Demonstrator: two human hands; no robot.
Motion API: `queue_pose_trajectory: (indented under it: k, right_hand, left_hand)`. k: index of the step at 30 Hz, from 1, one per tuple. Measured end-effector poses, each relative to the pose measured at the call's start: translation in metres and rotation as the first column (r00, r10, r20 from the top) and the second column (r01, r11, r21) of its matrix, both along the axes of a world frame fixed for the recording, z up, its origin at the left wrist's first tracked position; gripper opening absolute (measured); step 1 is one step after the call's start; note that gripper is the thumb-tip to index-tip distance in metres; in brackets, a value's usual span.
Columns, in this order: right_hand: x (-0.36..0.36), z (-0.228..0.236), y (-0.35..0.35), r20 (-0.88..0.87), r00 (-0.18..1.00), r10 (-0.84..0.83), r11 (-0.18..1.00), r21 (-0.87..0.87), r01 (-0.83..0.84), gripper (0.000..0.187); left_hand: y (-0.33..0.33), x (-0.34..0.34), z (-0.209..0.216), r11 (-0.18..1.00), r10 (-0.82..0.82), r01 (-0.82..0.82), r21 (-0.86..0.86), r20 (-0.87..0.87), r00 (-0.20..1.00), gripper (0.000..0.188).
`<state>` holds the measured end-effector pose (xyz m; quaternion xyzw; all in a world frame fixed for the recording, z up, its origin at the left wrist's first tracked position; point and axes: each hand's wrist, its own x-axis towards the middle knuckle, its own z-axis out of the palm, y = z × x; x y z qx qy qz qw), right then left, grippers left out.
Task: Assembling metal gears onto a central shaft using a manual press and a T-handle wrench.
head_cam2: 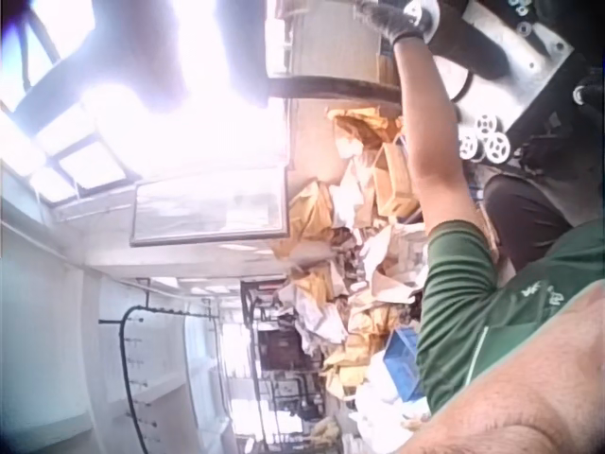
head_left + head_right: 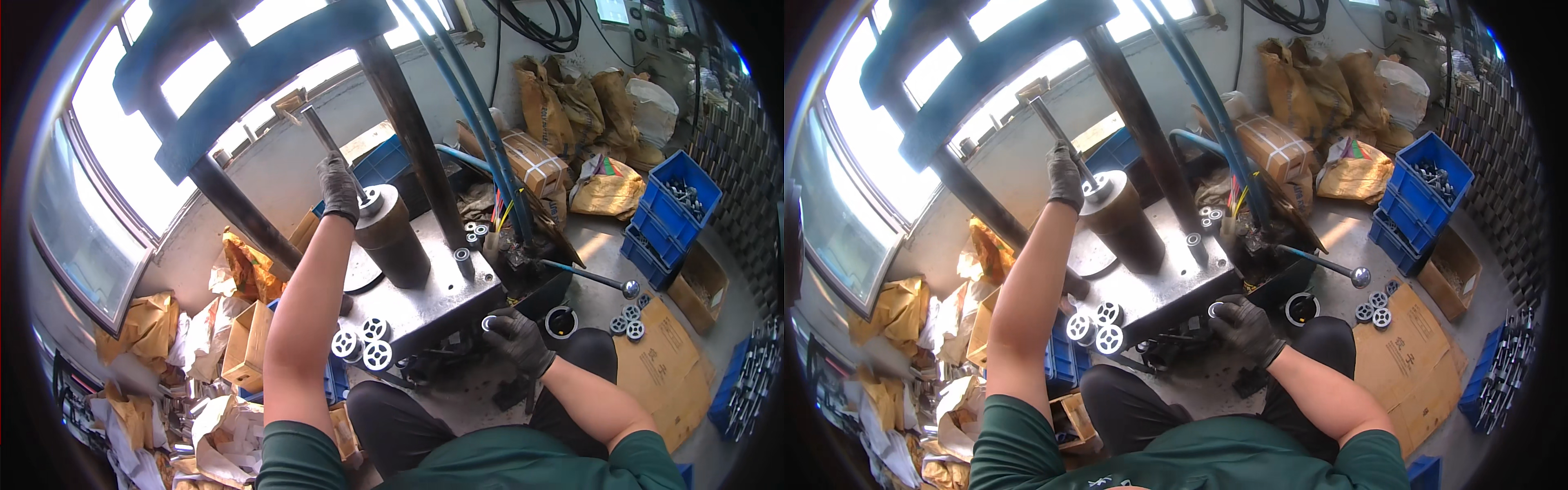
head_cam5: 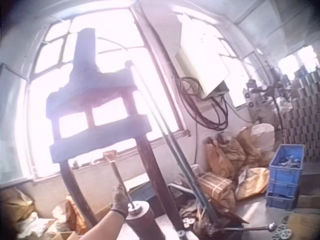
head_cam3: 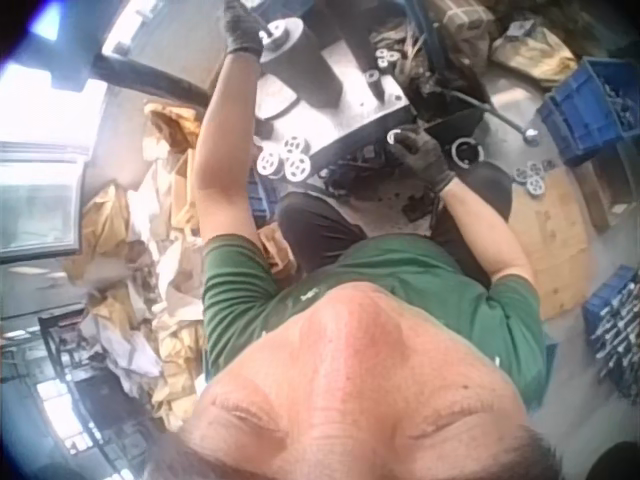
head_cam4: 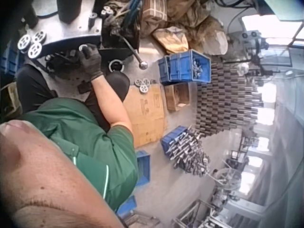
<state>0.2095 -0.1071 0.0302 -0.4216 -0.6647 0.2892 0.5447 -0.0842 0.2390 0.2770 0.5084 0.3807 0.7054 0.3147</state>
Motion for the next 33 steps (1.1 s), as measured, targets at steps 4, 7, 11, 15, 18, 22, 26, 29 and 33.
queue_pose_trajectory:
  k: [4,7,11,15,18,22,26,29,33]
  right_hand:
    - [0.007,0.004,0.008,0.084,0.993,-0.085,0.994,0.071,0.079,0.025]
    - [-0.008,0.032,0.033,0.073,0.993,-0.095,0.982,0.168,0.082,0.025]
    - [-0.037,0.095,0.105,0.164,0.972,-0.169,0.879,0.47,0.073,0.015]
    - [-0.073,0.144,0.183,0.198,0.961,-0.193,0.829,0.557,0.052,0.012]
    - [-0.088,0.168,0.227,0.309,0.896,-0.319,0.795,0.602,0.076,0.016]
    - [-0.103,0.181,0.236,0.538,0.699,-0.471,0.852,0.484,0.201,0.021]
    - [-0.089,0.171,0.194,0.428,0.794,-0.431,0.835,0.523,0.172,0.015]
    - [-0.054,0.181,0.113,0.577,0.754,-0.315,0.886,0.463,0.015,0.013]
    - [0.035,0.215,0.008,0.801,0.523,-0.29,0.926,0.374,-0.06,0.015]
  left_hand:
    - [-0.008,0.05,-0.008,0.994,-0.085,0.087,-0.065,0.031,0.996,0.044]
    - [-0.027,0.053,-0.027,0.985,-0.025,0.026,-0.168,0.013,1.0,0.048]
    - [-0.026,0.041,-0.024,0.994,0.019,-0.02,-0.108,-0.007,1.0,0.051]
    - [-0.033,0.022,-0.007,0.997,0.038,-0.035,0.072,-0.031,0.999,0.054]
    - [-0.043,0.027,0.014,0.972,0.065,-0.09,0.217,0.118,0.991,0.049]
    - [-0.062,0.032,0.034,0.987,0.007,-0.074,0.146,0.413,0.911,0.048]
    - [-0.079,0.035,0.04,0.982,-0.046,-0.058,0.178,0.53,0.847,0.047]
    - [-0.079,0.032,0.042,0.996,-0.015,-0.035,0.079,0.563,0.826,0.049]
    - [-0.074,0.051,0.037,0.997,-0.038,-0.008,0.081,0.545,0.837,0.049]
